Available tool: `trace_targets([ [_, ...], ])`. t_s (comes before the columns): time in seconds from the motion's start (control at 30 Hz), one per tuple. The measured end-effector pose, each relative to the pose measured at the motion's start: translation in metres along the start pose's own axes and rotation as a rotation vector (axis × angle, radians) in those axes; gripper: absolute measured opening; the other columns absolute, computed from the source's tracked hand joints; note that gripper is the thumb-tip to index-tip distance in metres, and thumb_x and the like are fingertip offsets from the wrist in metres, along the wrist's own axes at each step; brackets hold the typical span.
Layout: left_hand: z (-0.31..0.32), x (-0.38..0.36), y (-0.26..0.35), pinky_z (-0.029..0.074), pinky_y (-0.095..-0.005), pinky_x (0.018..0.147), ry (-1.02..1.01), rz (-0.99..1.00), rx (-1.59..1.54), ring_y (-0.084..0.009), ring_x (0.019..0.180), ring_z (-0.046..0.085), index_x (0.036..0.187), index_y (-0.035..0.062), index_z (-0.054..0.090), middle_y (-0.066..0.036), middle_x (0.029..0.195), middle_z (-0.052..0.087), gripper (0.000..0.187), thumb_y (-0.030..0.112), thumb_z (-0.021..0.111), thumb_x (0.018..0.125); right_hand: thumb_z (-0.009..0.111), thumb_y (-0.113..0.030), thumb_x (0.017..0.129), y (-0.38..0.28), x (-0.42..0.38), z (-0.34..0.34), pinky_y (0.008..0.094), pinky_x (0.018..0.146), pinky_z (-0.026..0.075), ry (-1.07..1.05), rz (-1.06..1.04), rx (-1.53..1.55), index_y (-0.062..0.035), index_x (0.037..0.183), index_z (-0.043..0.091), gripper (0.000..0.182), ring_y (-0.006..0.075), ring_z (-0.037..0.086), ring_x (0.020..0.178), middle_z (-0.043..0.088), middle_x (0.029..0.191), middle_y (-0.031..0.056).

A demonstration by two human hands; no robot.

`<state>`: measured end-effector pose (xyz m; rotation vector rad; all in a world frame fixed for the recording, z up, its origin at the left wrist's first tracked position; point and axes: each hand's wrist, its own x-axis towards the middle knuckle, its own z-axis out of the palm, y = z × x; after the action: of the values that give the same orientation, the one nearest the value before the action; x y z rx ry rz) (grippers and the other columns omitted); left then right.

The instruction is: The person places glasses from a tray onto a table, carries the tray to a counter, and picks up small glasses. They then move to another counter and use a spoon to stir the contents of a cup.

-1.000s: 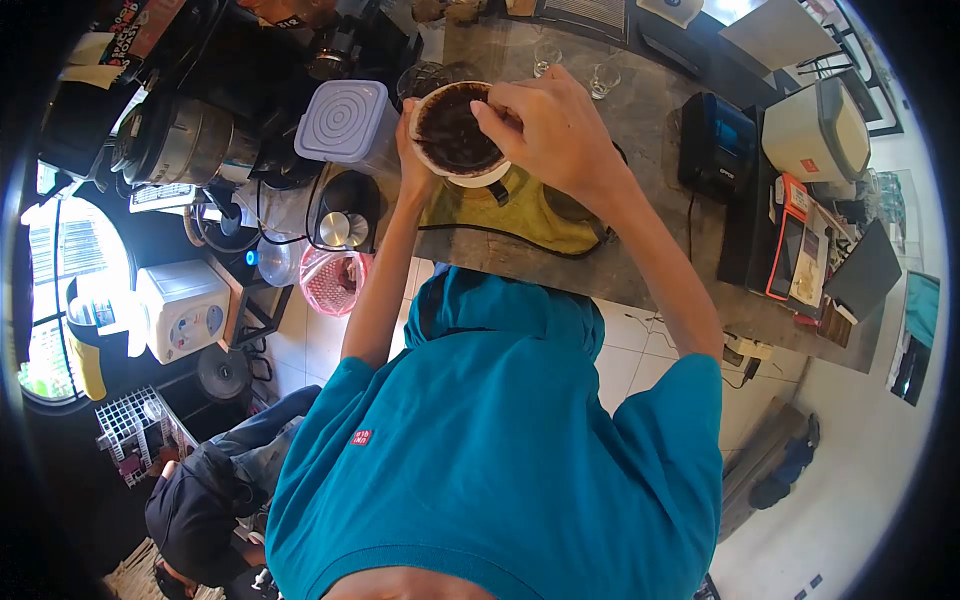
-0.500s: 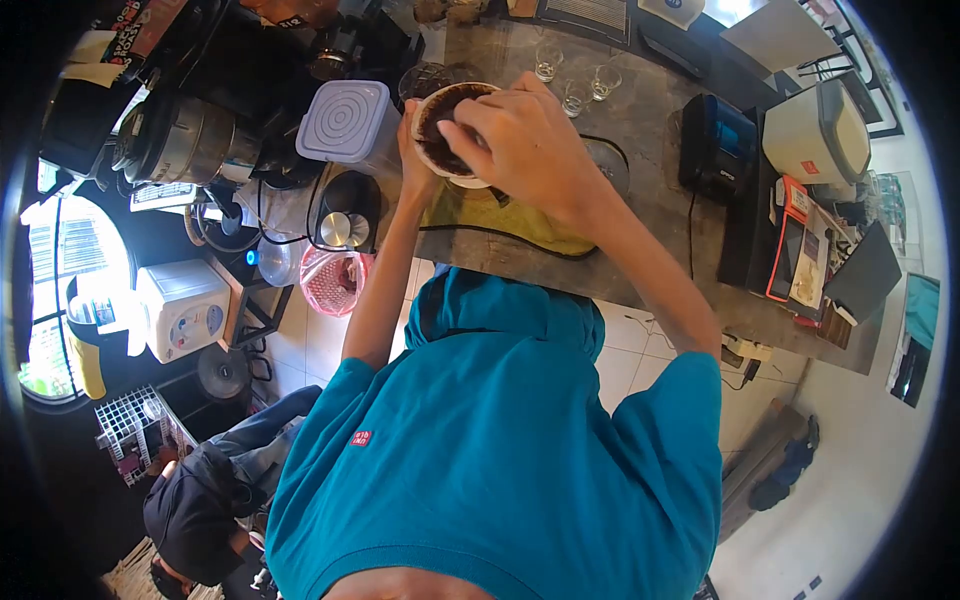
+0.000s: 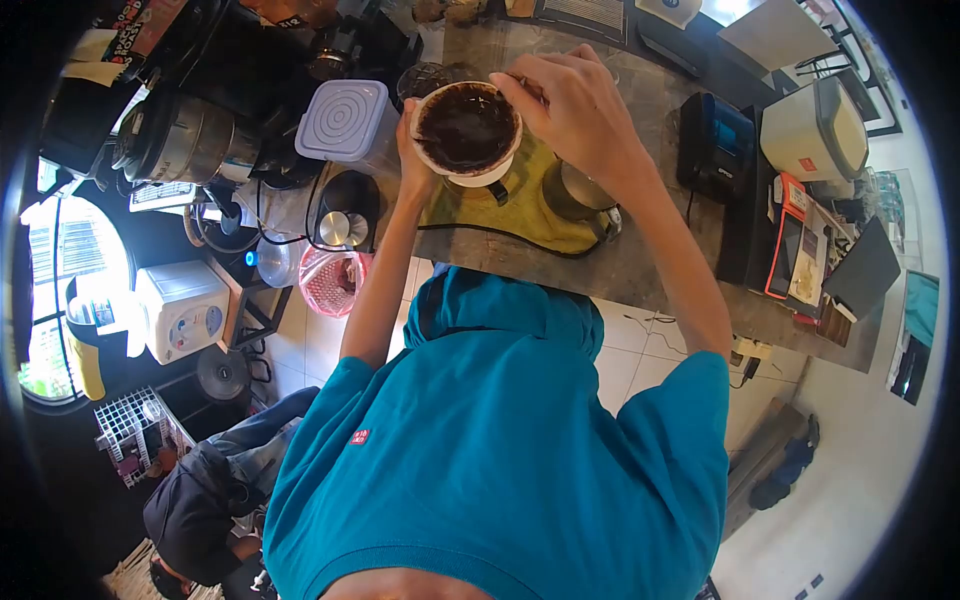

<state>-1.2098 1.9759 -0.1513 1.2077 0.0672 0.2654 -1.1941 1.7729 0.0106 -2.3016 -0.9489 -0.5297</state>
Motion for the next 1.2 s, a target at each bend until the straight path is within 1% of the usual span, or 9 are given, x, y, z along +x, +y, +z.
trace_targets([
  [0.2, 0.000, 0.002, -0.002, 0.044, -0.0247, 0.079, 0.030, -0.001, 0.001, -0.0099, 0.083, 0.052, 0.094, 0.0034, 0.052, -0.003, 0.087, 0.053, 0.043, 0.041, 0.035, 0.107, 0.065, -0.023, 0.091, 0.012, -0.008, 0.022, 0.0377, 0.071, 0.045, 0.000, 0.049, 0.103, 0.0003, 0.085, 0.069, 0.025, 0.0315, 0.058, 0.064, 0.063, 0.071, 0.0137],
  [0.3, 0.000, 0.001, 0.000, 0.043, -0.0253, 0.079, 0.040, 0.019, 0.041, -0.0101, 0.081, 0.050, 0.091, 0.0044, 0.050, -0.002, 0.085, 0.051, 0.043, 0.041, 0.035, 0.107, 0.066, -0.026, 0.092, 0.021, -0.017, 0.035, 0.0368, 0.065, 0.046, -0.053, 0.168, 0.261, 0.0022, 0.087, 0.069, 0.028, 0.0289, 0.058, 0.064, 0.064, 0.073, 0.0141],
  [0.37, 0.000, 0.000, 0.001, 0.043, -0.0255, 0.078, 0.030, 0.034, 0.070, -0.0102, 0.080, 0.050, 0.090, 0.0049, 0.050, -0.002, 0.084, 0.050, 0.042, 0.041, 0.035, 0.107, 0.066, -0.027, 0.092, 0.024, -0.023, 0.040, 0.0337, 0.060, 0.044, -0.063, 0.324, 0.425, 0.0025, 0.088, 0.069, 0.030, 0.0197, 0.056, 0.060, 0.063, 0.069, 0.0101],
  [0.4, -0.001, 0.000, 0.000, 0.043, -0.0254, 0.077, 0.017, 0.044, 0.079, -0.0100, 0.080, 0.049, 0.090, 0.0051, 0.049, -0.002, 0.083, 0.050, 0.042, 0.041, 0.035, 0.107, 0.066, -0.027, 0.092, 0.026, -0.024, 0.039, 0.0337, 0.060, 0.044, -0.063, 0.325, 0.424, 0.0025, 0.088, 0.069, 0.030, 0.0197, 0.056, 0.060, 0.063, 0.069, 0.0101],
  [0.47, -0.003, 0.001, -0.001, 0.043, -0.0253, 0.076, 0.003, 0.057, 0.091, -0.0097, 0.079, 0.048, 0.089, 0.0053, 0.049, -0.001, 0.082, 0.049, 0.042, 0.040, 0.035, 0.107, 0.065, -0.025, 0.094, 0.032, -0.024, 0.039, 0.0294, 0.057, 0.041, -0.143, 0.497, 0.519, 0.0023, 0.085, 0.069, 0.029, 0.0110, 0.052, 0.059, 0.062, 0.066, 0.0057],
  [0.57, 0.001, 0.000, 0.003, 0.043, -0.0246, 0.076, -0.003, 0.056, 0.084, -0.0088, 0.080, 0.049, 0.091, 0.0050, 0.050, -0.001, 0.083, 0.051, 0.042, 0.040, 0.035, 0.107, 0.063, -0.022, 0.095, 0.044, -0.026, 0.038, 0.0250, 0.055, 0.039, -0.156, 0.598, 0.629, 0.0013, 0.082, 0.069, 0.028, 0.0056, 0.050, 0.059, 0.061, 0.064, 0.0020],
  [0.77, 0.001, -0.002, 0.005, 0.044, -0.0236, 0.078, -0.009, 0.000, 0.005, -0.0077, 0.083, 0.051, 0.095, 0.0040, 0.053, -0.001, 0.088, 0.054, 0.043, 0.041, 0.035, 0.107, 0.061, -0.023, 0.098, 0.049, -0.028, 0.040, 0.0188, 0.059, 0.041, -0.097, 0.728, 0.983, -0.0025, 0.086, 0.067, 0.024, 0.0040, 0.051, 0.061, 0.062, 0.069, -0.0001],
  [1.0, 0.000, -0.002, 0.002, 0.043, -0.0238, 0.079, 0.011, 0.010, 0.045, -0.0085, 0.083, 0.050, 0.094, 0.0046, 0.052, -0.001, 0.086, 0.051, 0.042, 0.041, 0.035, 0.107, 0.062, -0.024, 0.097, 0.041, -0.023, 0.021, 0.0211, 0.063, 0.044, -0.063, 0.614, 1.015, -0.0023, 0.086, 0.069, 0.025, 0.0059, 0.055, 0.064, 0.065, 0.072, 0.0015],
  [1.2, -0.002, 0.001, -0.003, 0.042, -0.0242, 0.078, 0.003, -0.010, 0.008, -0.0089, 0.082, 0.049, 0.093, 0.0046, 0.052, -0.001, 0.086, 0.051, 0.043, 0.041, 0.035, 0.107, 0.065, -0.029, 0.095, 0.021, -0.011, -0.017, 0.0221, 0.064, 0.043, -0.168, 0.412, 0.781, -0.0014, 0.090, 0.069, 0.028, 0.0054, 0.053, 0.065, 0.064, 0.073, 0.0005],
])
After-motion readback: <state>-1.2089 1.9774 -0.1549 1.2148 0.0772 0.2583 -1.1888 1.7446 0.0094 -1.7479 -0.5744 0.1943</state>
